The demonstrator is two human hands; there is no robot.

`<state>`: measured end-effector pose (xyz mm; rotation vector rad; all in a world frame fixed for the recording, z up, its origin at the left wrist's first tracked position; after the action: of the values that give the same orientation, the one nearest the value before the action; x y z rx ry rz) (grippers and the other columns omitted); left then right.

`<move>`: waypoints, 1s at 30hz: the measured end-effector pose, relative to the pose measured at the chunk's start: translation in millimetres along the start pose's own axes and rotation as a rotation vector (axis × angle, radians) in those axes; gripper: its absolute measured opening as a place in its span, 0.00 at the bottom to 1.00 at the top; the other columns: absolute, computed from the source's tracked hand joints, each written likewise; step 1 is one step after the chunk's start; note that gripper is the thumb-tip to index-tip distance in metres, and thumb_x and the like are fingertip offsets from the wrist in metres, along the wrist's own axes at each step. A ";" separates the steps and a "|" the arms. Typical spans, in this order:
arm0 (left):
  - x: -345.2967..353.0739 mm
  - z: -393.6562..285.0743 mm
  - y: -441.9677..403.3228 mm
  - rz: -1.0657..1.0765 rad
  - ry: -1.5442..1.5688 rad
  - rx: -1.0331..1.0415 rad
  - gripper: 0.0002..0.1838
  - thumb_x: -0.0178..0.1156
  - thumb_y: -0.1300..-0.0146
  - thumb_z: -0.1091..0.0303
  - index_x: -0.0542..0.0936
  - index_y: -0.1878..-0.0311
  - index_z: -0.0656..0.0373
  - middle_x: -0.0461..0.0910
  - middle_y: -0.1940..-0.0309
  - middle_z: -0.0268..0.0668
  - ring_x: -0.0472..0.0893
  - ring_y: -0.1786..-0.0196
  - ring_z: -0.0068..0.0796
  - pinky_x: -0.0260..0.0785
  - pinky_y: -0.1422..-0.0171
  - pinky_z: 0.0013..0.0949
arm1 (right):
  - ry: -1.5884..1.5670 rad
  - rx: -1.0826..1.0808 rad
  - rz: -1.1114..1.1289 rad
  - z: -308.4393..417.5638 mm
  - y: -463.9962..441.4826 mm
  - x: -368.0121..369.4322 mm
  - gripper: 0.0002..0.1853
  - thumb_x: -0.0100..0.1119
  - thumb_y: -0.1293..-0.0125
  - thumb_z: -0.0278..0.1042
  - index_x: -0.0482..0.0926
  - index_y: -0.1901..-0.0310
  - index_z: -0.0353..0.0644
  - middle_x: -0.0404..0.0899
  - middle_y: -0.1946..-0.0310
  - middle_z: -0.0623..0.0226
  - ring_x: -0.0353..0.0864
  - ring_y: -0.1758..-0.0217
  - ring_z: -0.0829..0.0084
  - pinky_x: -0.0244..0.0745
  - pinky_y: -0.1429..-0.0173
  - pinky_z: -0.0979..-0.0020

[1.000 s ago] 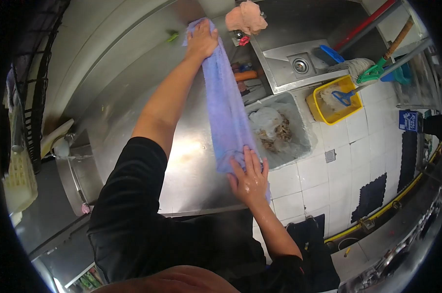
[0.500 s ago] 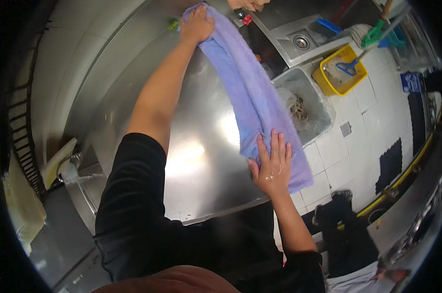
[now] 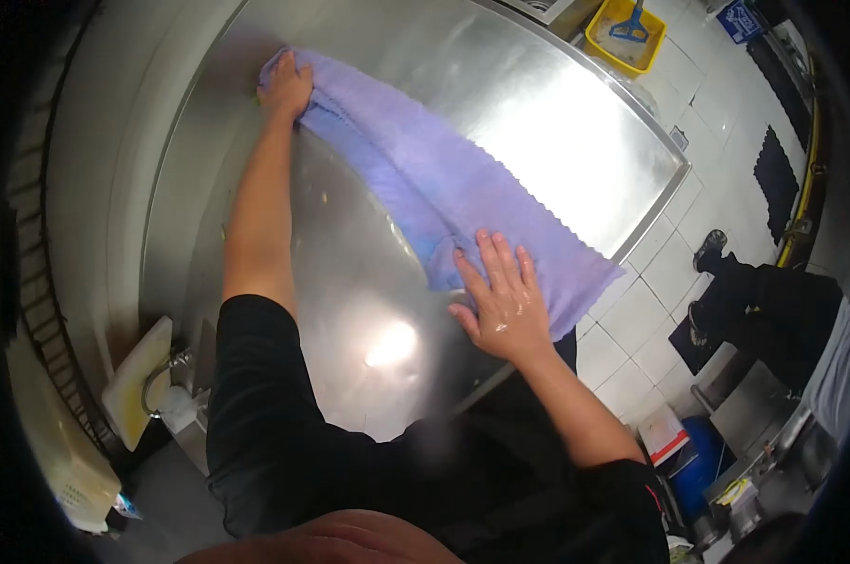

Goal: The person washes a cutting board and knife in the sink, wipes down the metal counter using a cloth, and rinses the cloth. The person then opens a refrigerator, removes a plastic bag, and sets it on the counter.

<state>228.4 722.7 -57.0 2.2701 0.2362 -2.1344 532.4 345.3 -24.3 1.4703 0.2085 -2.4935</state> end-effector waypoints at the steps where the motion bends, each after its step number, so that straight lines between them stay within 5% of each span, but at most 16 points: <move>1: -0.3 16.3 9.6 0.005 -0.031 -0.022 0.36 0.36 0.33 0.46 0.51 0.24 0.49 0.48 0.23 0.26 0.49 0.22 0.29 0.36 0.22 0.56 | -0.023 -0.011 0.011 10.2 6.3 6.2 0.34 0.64 0.44 0.48 0.69 0.35 0.48 0.56 0.29 0.52 0.55 0.27 0.52 0.50 0.28 0.47; 9: -8.9 67.6 47.8 0.049 -0.009 -0.187 0.34 0.33 0.31 0.48 0.49 0.24 0.50 0.43 0.22 0.28 0.45 0.22 0.30 0.31 0.20 0.51 | -0.057 -0.093 -0.059 29.0 21.5 25.2 0.32 0.60 0.41 0.49 0.70 0.36 0.47 0.59 0.30 0.49 0.55 0.27 0.46 0.46 0.28 0.43; 11: -30.5 54.9 64.5 0.062 0.067 -0.197 0.36 0.36 0.32 0.46 0.51 0.25 0.51 0.47 0.23 0.33 0.47 0.22 0.36 0.33 0.22 0.56 | -0.053 -0.098 -0.126 27.7 22.3 32.7 0.31 0.58 0.39 0.48 0.70 0.36 0.46 0.59 0.31 0.48 0.55 0.27 0.44 0.44 0.28 0.41; 14: -49.4 48.7 81.6 0.030 0.141 -0.228 0.32 0.40 0.32 0.53 0.59 0.29 0.60 0.52 0.25 0.42 0.53 0.24 0.41 0.47 0.22 0.48 | 0.049 -0.016 -0.145 28.9 26.1 33.1 0.30 0.55 0.38 0.48 0.69 0.35 0.46 0.60 0.31 0.48 0.54 0.28 0.42 0.41 0.28 0.39; 19: -17.5 71.0 51.2 -0.062 0.061 -0.045 0.32 0.36 0.32 0.55 0.57 0.27 0.58 0.47 0.24 0.38 0.46 0.22 0.42 0.35 0.20 0.47 | 0.165 0.010 -0.131 36.4 29.1 40.0 0.32 0.53 0.36 0.50 0.66 0.33 0.42 0.58 0.30 0.49 0.53 0.27 0.43 0.40 0.27 0.40; 22: -58.4 49.5 86.5 0.061 0.118 -0.119 0.31 0.36 0.32 0.56 0.57 0.27 0.58 0.46 0.23 0.38 0.45 0.22 0.41 0.34 0.20 0.46 | 0.234 0.013 -0.144 35.3 28.9 43.3 0.33 0.50 0.34 0.51 0.64 0.32 0.39 0.57 0.29 0.50 0.51 0.26 0.44 0.40 0.26 0.42; 30: -56.1 49.9 81.8 -0.005 0.201 -0.039 0.32 0.35 0.33 0.57 0.54 0.26 0.57 0.46 0.23 0.37 0.44 0.21 0.38 0.32 0.20 0.45 | 0.343 0.085 -0.123 55.5 41.3 59.8 0.32 0.44 0.30 0.48 0.59 0.30 0.37 0.54 0.28 0.51 0.48 0.24 0.47 0.38 0.25 0.46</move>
<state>185.7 630.5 -12.0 2.4634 0.2830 -1.8860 469.3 284.3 -49.9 1.9715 0.2613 -2.3490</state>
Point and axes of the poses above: each hand's wrist, its own y-axis away from the middle knuckle, its own x-axis out of the palm, z = x × y, the point moved 6 cm from there along -y, towards the middle knuckle
